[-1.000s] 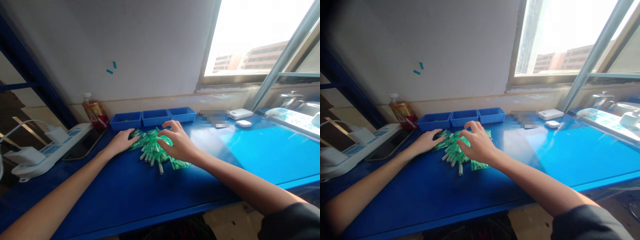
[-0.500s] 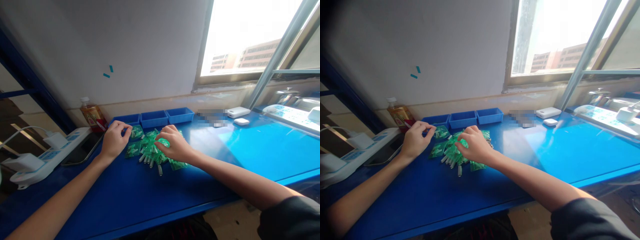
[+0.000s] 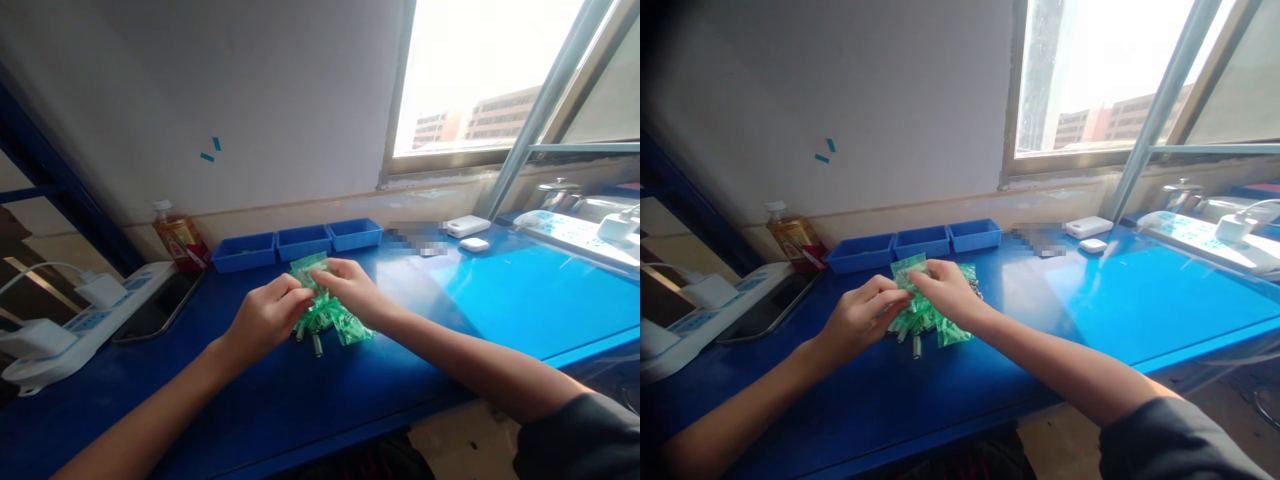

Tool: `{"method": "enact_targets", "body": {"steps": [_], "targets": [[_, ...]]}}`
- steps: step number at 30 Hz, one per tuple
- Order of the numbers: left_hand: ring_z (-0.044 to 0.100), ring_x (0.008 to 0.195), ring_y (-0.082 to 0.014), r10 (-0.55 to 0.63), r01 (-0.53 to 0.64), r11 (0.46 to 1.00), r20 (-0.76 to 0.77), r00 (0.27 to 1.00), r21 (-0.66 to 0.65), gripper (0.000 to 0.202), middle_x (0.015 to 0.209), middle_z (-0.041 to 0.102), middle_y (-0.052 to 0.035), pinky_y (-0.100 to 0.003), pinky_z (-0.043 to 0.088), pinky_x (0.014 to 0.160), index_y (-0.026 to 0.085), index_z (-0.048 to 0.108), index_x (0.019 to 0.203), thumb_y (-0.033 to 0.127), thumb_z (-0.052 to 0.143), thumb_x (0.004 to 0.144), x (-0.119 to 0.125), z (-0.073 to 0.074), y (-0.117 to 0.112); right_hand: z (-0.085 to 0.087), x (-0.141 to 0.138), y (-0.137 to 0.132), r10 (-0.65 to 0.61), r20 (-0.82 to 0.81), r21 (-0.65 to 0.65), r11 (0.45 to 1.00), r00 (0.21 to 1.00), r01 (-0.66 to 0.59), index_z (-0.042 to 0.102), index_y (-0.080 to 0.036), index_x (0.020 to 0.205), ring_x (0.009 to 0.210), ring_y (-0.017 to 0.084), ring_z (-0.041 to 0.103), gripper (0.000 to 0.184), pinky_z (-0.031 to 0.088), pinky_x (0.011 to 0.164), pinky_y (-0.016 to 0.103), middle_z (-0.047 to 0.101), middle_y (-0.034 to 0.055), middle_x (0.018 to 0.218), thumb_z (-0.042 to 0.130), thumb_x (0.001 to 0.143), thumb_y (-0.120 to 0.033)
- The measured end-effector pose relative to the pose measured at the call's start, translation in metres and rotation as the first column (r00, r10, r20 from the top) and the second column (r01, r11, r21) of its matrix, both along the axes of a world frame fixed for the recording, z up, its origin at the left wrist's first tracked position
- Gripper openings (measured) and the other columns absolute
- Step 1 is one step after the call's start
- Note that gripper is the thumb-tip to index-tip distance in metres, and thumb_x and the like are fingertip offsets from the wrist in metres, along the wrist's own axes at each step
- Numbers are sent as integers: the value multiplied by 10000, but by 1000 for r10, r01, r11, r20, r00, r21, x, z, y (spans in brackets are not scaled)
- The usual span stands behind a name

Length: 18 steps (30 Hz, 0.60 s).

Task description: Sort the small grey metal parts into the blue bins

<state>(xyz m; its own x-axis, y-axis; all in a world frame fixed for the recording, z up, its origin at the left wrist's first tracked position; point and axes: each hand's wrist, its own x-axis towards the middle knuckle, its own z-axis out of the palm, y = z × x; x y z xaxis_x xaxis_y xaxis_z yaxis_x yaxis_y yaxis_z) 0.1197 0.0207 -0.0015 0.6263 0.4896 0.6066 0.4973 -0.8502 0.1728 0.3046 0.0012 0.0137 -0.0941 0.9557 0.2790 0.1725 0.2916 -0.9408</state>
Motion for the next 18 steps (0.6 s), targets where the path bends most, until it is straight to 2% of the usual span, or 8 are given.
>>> {"method": "enact_targets", "body": {"steps": [3,5,7,10,13,18], "targets": [[600,745,-163,135,-81,959,187,973,-272,296,854,645,-56,-267,484,672,198,644,969,440,493,892,2,1,4,-4,3,5,-146,90,248,961,985,120,561,-166,841,615,106,475,163,352,557,229,541,-26,681,562,801,-324],[619,808,-183,246,-90,893,311,918,-440,364,911,651,-62,-268,496,661,185,606,1051,487,525,864,3,2,7,-6,5,8,-164,100,278,952,981,131,545,-178,928,646,110,512,179,383,583,229,581,-22,736,571,794,-294],[630,888,-205,263,-24,839,366,893,-544,415,971,660,-70,-272,509,679,181,591,1093,501,572,830,4,4,9,-8,5,8,-141,103,253,961,985,111,540,-183,932,661,112,534,180,401,594,229,604,-18,761,577,793,-290],[644,863,-213,208,30,810,336,919,-585,374,943,692,-70,-280,515,688,172,645,995,490,612,801,5,5,9,-6,4,4,-95,160,239,969,983,55,577,-173,875,710,123,554,158,416,638,239,625,-7,782,595,793,-307],[651,781,-203,196,-5,832,286,938,-554,335,867,710,-57,-281,514,672,176,676,938,476,607,807,6,5,7,-4,4,2,-74,223,264,965,972,13,623,-162,812,737,130,555,164,403,665,246,641,3,776,594,806,-324],[654,795,-201,148,9,856,262,954,-517,312,908,717,-50,-283,513,707,195,683,992,446,582,835,3,3,8,-3,6,5,-147,183,271,958,972,94,649,-166,734,687,123,521,195,368,629,250,606,-3,707,588,802,-337]]}}
